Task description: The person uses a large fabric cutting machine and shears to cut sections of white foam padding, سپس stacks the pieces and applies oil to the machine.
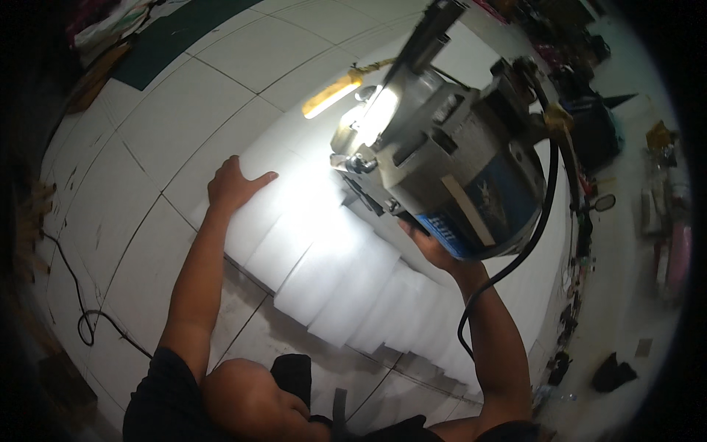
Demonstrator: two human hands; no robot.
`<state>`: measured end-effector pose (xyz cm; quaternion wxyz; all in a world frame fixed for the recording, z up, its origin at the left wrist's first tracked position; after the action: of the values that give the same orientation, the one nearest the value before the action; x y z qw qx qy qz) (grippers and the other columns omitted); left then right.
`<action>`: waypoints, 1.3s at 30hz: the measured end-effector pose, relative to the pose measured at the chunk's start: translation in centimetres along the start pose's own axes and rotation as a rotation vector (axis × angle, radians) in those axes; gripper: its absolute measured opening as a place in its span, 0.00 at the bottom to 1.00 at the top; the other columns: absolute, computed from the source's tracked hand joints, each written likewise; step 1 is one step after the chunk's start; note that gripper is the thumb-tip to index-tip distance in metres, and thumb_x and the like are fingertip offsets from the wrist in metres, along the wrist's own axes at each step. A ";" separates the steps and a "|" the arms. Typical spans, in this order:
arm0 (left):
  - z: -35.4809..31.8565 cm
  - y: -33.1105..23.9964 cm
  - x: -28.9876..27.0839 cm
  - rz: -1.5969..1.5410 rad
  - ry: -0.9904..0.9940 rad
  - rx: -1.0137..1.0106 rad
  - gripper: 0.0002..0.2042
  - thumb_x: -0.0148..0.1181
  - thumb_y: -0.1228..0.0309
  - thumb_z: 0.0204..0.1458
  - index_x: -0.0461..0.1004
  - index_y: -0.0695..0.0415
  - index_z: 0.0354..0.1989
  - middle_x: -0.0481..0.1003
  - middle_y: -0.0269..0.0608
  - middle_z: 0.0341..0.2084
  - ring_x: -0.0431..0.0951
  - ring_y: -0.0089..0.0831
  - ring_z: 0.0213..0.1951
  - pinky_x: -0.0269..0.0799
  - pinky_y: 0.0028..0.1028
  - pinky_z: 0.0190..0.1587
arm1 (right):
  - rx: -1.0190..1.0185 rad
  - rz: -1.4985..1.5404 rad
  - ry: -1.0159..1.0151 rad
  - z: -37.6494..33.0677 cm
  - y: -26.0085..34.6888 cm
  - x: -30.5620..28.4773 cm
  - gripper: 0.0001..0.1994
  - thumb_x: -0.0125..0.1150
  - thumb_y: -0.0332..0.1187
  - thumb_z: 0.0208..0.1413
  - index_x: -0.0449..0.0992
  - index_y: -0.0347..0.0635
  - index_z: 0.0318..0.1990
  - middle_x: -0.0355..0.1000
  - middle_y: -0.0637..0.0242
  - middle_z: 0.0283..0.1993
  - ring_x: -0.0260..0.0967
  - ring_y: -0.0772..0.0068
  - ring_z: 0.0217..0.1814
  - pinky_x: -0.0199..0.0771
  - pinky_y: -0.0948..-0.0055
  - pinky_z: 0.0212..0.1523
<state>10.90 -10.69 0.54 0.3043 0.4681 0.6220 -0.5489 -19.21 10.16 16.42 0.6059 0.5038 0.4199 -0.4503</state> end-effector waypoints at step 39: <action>-2.8 -3.0 1.0 0.004 -0.025 0.017 0.47 0.69 0.36 0.34 0.67 0.67 0.53 0.74 0.56 0.48 0.76 0.47 0.51 0.72 0.40 0.51 | -0.142 -0.152 -0.193 -0.3 -2.5 4.2 0.13 0.62 0.45 0.59 0.81 0.46 0.42 0.79 0.68 0.36 0.79 0.71 0.36 0.79 0.72 0.38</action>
<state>8.09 -7.56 1.42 0.3091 0.4651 0.6127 -0.5593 -20.60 9.71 11.79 0.6416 0.3806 0.4275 -0.5105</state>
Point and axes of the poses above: each hand's wrist, its own z-axis towards the middle knuckle, its own x-axis out of the palm, y = z × x, the point moved 4 cm from there along z, towards the middle knuckle
